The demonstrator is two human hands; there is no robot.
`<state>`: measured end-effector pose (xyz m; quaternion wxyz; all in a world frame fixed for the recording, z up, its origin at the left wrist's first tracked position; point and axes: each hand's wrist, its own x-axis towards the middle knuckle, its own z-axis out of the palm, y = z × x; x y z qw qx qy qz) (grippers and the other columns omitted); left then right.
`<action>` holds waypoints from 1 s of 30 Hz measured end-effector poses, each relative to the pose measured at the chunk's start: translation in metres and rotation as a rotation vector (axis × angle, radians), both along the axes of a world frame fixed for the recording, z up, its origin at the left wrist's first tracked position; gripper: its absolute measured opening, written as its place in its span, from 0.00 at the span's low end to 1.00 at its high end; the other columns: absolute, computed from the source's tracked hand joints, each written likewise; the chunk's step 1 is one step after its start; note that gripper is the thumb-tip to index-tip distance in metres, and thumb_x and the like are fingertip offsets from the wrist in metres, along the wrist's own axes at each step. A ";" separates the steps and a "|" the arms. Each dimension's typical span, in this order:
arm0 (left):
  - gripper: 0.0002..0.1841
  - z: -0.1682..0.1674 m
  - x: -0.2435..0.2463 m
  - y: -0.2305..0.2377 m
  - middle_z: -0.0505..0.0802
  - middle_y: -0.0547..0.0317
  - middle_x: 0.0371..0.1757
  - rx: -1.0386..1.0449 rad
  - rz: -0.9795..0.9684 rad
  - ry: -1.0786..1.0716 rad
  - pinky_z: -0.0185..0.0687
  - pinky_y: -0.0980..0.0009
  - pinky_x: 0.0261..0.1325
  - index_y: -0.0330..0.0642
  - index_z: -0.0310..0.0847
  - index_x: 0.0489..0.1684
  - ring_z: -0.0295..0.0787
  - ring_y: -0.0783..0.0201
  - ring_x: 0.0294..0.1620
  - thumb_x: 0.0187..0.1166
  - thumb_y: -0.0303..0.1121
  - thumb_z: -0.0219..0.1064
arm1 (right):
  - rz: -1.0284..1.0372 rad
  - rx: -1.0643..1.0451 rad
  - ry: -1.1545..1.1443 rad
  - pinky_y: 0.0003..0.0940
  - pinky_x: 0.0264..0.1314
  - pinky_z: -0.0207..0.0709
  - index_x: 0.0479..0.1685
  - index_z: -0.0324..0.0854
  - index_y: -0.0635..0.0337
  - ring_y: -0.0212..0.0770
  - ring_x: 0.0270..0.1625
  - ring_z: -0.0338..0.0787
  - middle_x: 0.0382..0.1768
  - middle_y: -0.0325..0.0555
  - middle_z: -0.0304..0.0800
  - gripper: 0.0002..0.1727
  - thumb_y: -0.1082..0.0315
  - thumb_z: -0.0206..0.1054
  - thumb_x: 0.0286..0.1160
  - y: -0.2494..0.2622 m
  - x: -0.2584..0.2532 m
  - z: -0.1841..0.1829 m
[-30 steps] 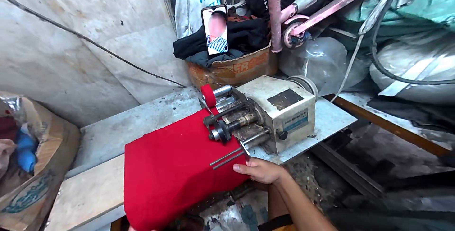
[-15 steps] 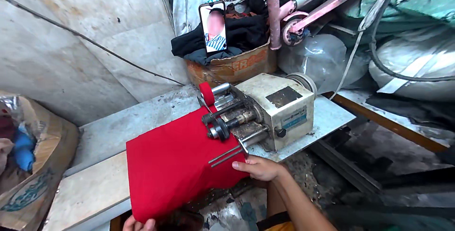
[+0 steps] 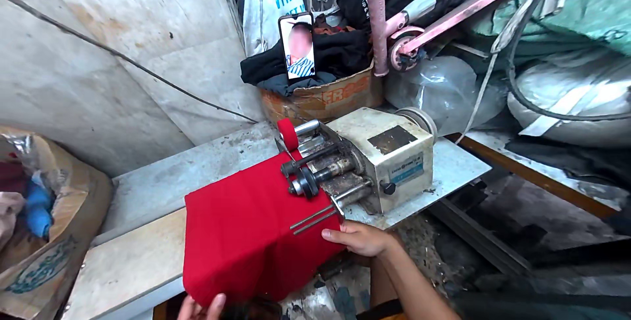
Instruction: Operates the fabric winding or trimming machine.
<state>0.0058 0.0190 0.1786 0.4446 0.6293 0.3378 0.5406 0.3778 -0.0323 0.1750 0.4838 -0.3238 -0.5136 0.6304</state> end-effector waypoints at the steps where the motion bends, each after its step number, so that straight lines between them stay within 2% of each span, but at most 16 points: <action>1: 0.16 0.001 0.002 -0.002 0.96 0.78 0.48 0.002 0.015 0.070 0.90 0.72 0.59 0.54 0.83 0.58 0.93 0.77 0.51 0.74 0.27 0.74 | -0.001 -0.005 -0.004 0.32 0.67 0.84 0.60 0.83 0.51 0.26 0.58 0.91 0.52 0.29 0.95 0.14 0.58 0.56 0.92 0.000 0.000 0.001; 2: 0.17 0.001 0.002 -0.003 0.96 0.78 0.50 -0.008 -0.001 0.066 0.91 0.72 0.60 0.54 0.84 0.58 0.93 0.77 0.52 0.73 0.27 0.75 | -0.004 -0.008 -0.006 0.31 0.67 0.84 0.59 0.84 0.51 0.26 0.57 0.92 0.51 0.29 0.95 0.14 0.58 0.56 0.92 0.000 0.000 0.001; 4: 0.18 0.001 0.000 -0.004 0.96 0.77 0.56 -0.039 -0.075 -0.106 0.87 0.71 0.65 0.63 0.85 0.64 0.91 0.76 0.58 0.77 0.36 0.75 | -0.009 -0.007 0.003 0.32 0.68 0.84 0.59 0.84 0.51 0.26 0.57 0.92 0.51 0.29 0.95 0.14 0.58 0.56 0.92 0.000 0.000 0.001; 5: 0.17 0.002 -0.001 -0.003 0.96 0.76 0.56 -0.039 -0.079 -0.174 0.86 0.71 0.67 0.64 0.84 0.63 0.91 0.76 0.58 0.78 0.38 0.74 | -0.012 -0.007 0.006 0.31 0.67 0.85 0.59 0.84 0.50 0.25 0.57 0.92 0.51 0.28 0.95 0.14 0.57 0.55 0.92 -0.001 0.000 0.001; 6: 0.15 0.002 0.000 -0.002 0.96 0.75 0.54 -0.035 -0.054 -0.179 0.87 0.70 0.66 0.62 0.84 0.62 0.92 0.75 0.57 0.78 0.36 0.73 | -0.014 -0.004 0.007 0.31 0.67 0.85 0.59 0.84 0.49 0.25 0.57 0.92 0.51 0.28 0.95 0.14 0.57 0.55 0.92 -0.002 0.000 0.001; 9: 0.19 0.002 0.000 -0.004 0.96 0.76 0.50 -0.014 0.012 0.081 0.90 0.71 0.62 0.49 0.80 0.61 0.93 0.76 0.53 0.72 0.28 0.76 | -0.016 0.011 0.010 0.31 0.69 0.84 0.61 0.83 0.51 0.26 0.59 0.91 0.53 0.29 0.95 0.14 0.58 0.55 0.92 0.000 0.000 0.000; 12: 0.19 0.002 -0.008 -0.003 0.95 0.79 0.57 -0.037 -0.104 -0.109 0.85 0.72 0.68 0.66 0.82 0.66 0.90 0.78 0.60 0.78 0.38 0.73 | -0.010 0.016 0.014 0.32 0.69 0.84 0.60 0.84 0.50 0.26 0.59 0.91 0.53 0.29 0.95 0.14 0.57 0.55 0.92 0.000 0.001 -0.002; 14: 0.17 0.000 -0.011 0.000 0.96 0.76 0.54 -0.044 -0.056 -0.113 0.86 0.72 0.65 0.61 0.82 0.63 0.92 0.76 0.57 0.78 0.33 0.73 | -0.012 0.015 0.012 0.31 0.68 0.84 0.58 0.84 0.50 0.25 0.58 0.91 0.52 0.28 0.95 0.14 0.57 0.55 0.93 0.000 0.000 -0.002; 16: 0.19 0.001 -0.007 -0.003 0.96 0.78 0.50 -0.050 -0.014 0.051 0.90 0.72 0.61 0.54 0.80 0.61 0.93 0.76 0.53 0.74 0.28 0.75 | -0.026 0.010 0.013 0.31 0.68 0.84 0.58 0.84 0.50 0.25 0.58 0.91 0.52 0.28 0.95 0.14 0.58 0.55 0.92 -0.001 0.000 0.000; 18: 0.19 0.001 -0.009 -0.006 0.96 0.79 0.55 -0.064 -0.083 -0.037 0.88 0.72 0.64 0.63 0.83 0.64 0.91 0.77 0.57 0.75 0.35 0.76 | -0.042 0.009 0.012 0.31 0.67 0.84 0.58 0.84 0.50 0.25 0.57 0.92 0.51 0.28 0.95 0.13 0.58 0.55 0.92 -0.002 -0.001 0.001; 20: 0.18 0.000 -0.012 -0.002 0.94 0.76 0.60 -0.042 -0.126 -0.203 0.84 0.69 0.71 0.65 0.82 0.68 0.89 0.76 0.63 0.80 0.38 0.72 | -0.045 0.002 0.016 0.31 0.67 0.85 0.58 0.85 0.49 0.25 0.56 0.92 0.51 0.28 0.95 0.13 0.58 0.56 0.92 -0.003 -0.001 0.001; 21: 0.17 0.000 -0.011 -0.001 0.95 0.75 0.59 -0.040 -0.093 -0.212 0.84 0.68 0.71 0.63 0.83 0.66 0.90 0.75 0.62 0.80 0.36 0.71 | -0.045 -0.002 0.016 0.31 0.67 0.85 0.58 0.85 0.49 0.25 0.56 0.92 0.50 0.28 0.95 0.13 0.58 0.56 0.92 -0.003 -0.001 0.001; 24: 0.18 0.002 -0.002 -0.007 0.96 0.79 0.50 -0.062 -0.001 0.017 0.89 0.72 0.62 0.56 0.80 0.60 0.92 0.77 0.53 0.74 0.28 0.75 | -0.042 0.002 0.011 0.30 0.68 0.84 0.59 0.84 0.49 0.24 0.58 0.91 0.52 0.27 0.95 0.13 0.58 0.56 0.92 -0.002 -0.001 0.002; 26: 0.19 -0.001 -0.006 -0.007 0.96 0.77 0.55 -0.084 -0.096 -0.120 0.87 0.71 0.66 0.63 0.83 0.64 0.91 0.77 0.58 0.75 0.36 0.76 | -0.034 0.009 0.014 0.30 0.69 0.84 0.59 0.84 0.49 0.25 0.58 0.91 0.52 0.27 0.95 0.13 0.58 0.55 0.92 -0.002 0.000 0.000; 28: 0.20 -0.005 -0.011 -0.001 0.94 0.73 0.62 -0.065 -0.163 -0.288 0.82 0.67 0.73 0.64 0.82 0.69 0.88 0.73 0.65 0.78 0.41 0.73 | -0.027 0.014 0.011 0.31 0.68 0.84 0.59 0.84 0.49 0.25 0.58 0.91 0.52 0.28 0.95 0.14 0.57 0.55 0.92 -0.001 0.000 -0.001; 30: 0.20 -0.004 -0.007 -0.001 0.94 0.77 0.59 -0.048 -0.117 -0.172 0.84 0.70 0.70 0.65 0.81 0.67 0.89 0.75 0.62 0.77 0.40 0.75 | -0.025 0.018 0.014 0.31 0.69 0.84 0.60 0.84 0.50 0.26 0.59 0.91 0.53 0.28 0.95 0.14 0.58 0.55 0.92 0.000 0.000 -0.002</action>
